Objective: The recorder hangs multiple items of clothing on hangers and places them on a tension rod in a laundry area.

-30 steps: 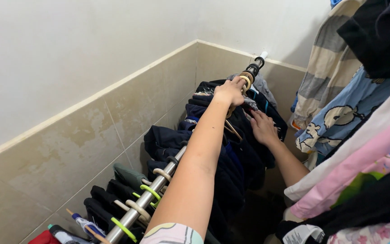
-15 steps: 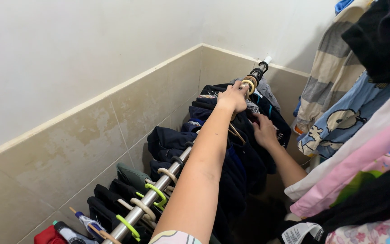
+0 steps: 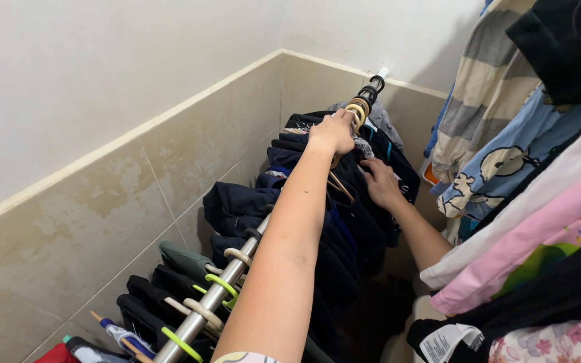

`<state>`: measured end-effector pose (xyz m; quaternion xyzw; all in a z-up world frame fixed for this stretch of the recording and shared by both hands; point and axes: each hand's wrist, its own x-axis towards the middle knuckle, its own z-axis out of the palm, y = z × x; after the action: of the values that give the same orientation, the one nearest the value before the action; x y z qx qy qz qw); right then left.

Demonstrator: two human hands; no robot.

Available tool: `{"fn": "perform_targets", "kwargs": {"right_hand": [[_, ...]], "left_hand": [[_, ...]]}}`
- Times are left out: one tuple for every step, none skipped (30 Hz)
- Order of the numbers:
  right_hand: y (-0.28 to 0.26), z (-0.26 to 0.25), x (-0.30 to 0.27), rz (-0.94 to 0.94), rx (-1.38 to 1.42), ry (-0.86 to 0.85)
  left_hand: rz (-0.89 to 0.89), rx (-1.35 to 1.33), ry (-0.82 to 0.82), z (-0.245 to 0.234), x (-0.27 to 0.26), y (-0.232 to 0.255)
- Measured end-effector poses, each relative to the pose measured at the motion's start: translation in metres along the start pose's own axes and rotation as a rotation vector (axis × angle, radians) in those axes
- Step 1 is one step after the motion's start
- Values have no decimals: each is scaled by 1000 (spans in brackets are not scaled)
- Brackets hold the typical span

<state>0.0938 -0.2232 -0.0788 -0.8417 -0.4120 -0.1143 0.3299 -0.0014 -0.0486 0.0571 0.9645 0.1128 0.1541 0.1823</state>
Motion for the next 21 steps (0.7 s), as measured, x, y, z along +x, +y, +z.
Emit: {"fn": "perform_targets", "kwargs": {"right_hand": [[-3,-1,1,47,-17,-17],[-5,-1,1,94,-34,-33],[-2,0,2,95,-34,-33],[0,0,2,114,-41,-45],[3,1,3,131,-46,-56],[-1,0,4,130,-45,-57],[-4,-1,4,136,-65,-78],[-7,-3,4,143,-84,-100],[-7,-3,5,142,-85,-99],[-7,-4,5,149,-96,-119],[-6,-4,5,156,-108,-139],[5,1,7,157,-108,-138],[17,7,8,110,-99,-129],[29,12,10,63,-89,-119],[28,11,8,63,-90,-119],[27,9,7,34,-71,-104],[26,9,5,5,-50,-91],[22,6,2,6,-51,-91],[18,2,-2,4,-26,-72],[14,-1,-5,3,-1,-53],[12,-6,-8,3,-1,-51]], "left_hand": [[-1,-2,-4,-1,-1,0],[-2,-4,-7,-1,-1,0],[-2,-5,-8,-1,-1,0],[-2,-5,-13,-1,-1,1],[-4,-5,-17,-1,-2,1],[-5,-4,-15,-2,-2,1],[-10,-3,-23,-2,-2,1],[-14,-2,-30,-3,-3,1],[-14,-2,-29,-3,-2,1],[-17,0,-33,-2,-2,1],[-19,2,-37,-2,-1,1],[-19,2,-37,-1,-1,1],[-18,4,-34,0,-1,0],[-17,6,-31,1,-1,0],[-16,5,-31,0,-1,1],[-14,13,-28,0,-1,1],[-13,21,-25,0,-1,2],[-12,20,-25,0,-2,1],[-11,33,-26,0,-2,1],[-9,46,-27,0,-3,2],[-7,47,-27,0,-4,3]]}}
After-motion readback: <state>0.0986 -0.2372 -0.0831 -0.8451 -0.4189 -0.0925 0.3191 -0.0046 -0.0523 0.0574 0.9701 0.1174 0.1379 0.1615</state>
